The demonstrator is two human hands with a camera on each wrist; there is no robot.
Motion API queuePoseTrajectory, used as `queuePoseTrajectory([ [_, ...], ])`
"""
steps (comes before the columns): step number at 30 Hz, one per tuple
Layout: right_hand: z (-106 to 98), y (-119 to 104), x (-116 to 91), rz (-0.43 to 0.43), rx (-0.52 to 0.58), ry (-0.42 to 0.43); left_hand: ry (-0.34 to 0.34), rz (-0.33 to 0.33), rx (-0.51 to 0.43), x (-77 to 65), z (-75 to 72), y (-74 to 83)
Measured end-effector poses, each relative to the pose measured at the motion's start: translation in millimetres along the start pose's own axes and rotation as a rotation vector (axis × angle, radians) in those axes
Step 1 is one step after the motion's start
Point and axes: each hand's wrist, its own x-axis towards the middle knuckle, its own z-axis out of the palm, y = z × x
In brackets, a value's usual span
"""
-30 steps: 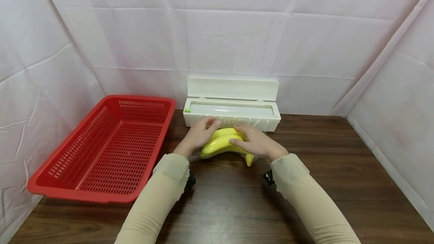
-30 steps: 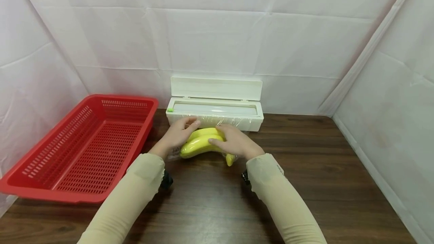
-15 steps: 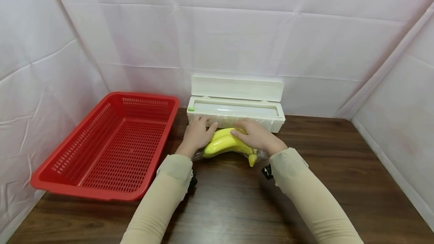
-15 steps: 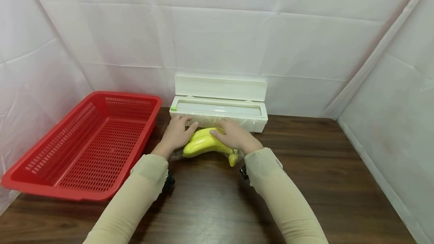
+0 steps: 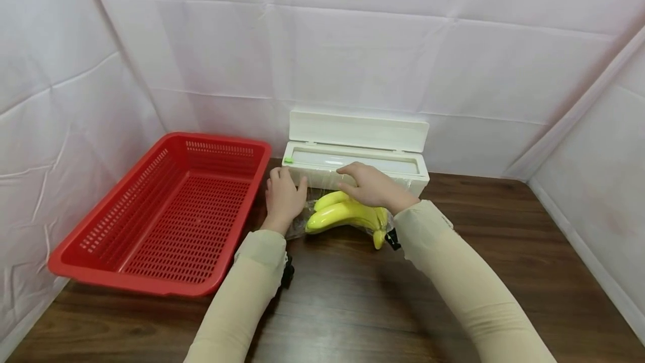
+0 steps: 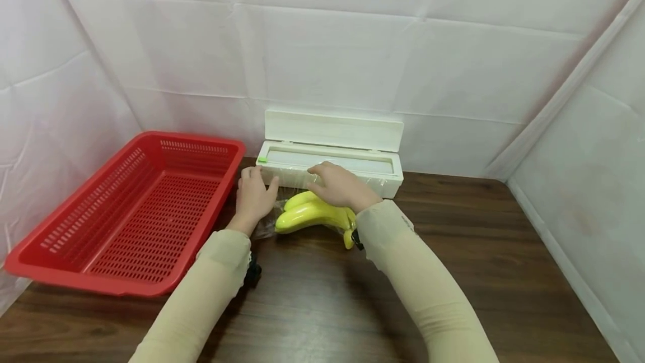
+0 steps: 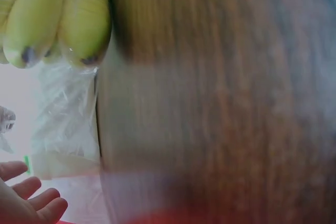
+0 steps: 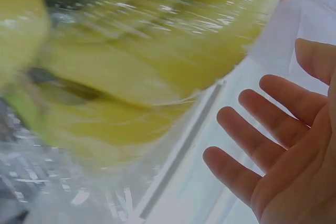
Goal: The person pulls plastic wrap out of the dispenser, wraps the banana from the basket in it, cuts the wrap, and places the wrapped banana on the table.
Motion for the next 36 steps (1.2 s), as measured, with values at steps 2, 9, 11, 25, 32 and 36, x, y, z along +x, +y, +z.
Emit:
queuePoseTrajectory([
  [2,-3,-4,7,-0.005,-0.013,-0.016,0.002,-0.012,-0.003,1.5,-0.1,-1.3],
  [9,-11,-21,27,-0.037,-0.072,-0.085,0.014,-0.078,-0.05,5.2,2.4,-3.0],
  [11,-12,-24,30,-0.033,-0.087,-0.098,0.028,-0.091,-0.088,6.2,4.1,-2.0],
  [25,-15,-31,49,-0.051,-0.159,-0.159,0.045,-0.083,-0.225,14.6,18.0,2.6],
  [32,-10,-39,59,-0.056,-0.182,-0.164,0.032,-0.102,-0.277,18.3,19.3,0.8],
  [36,-10,-44,67,-0.067,-0.203,-0.159,0.029,-0.082,-0.274,22.2,20.5,-0.4],
])
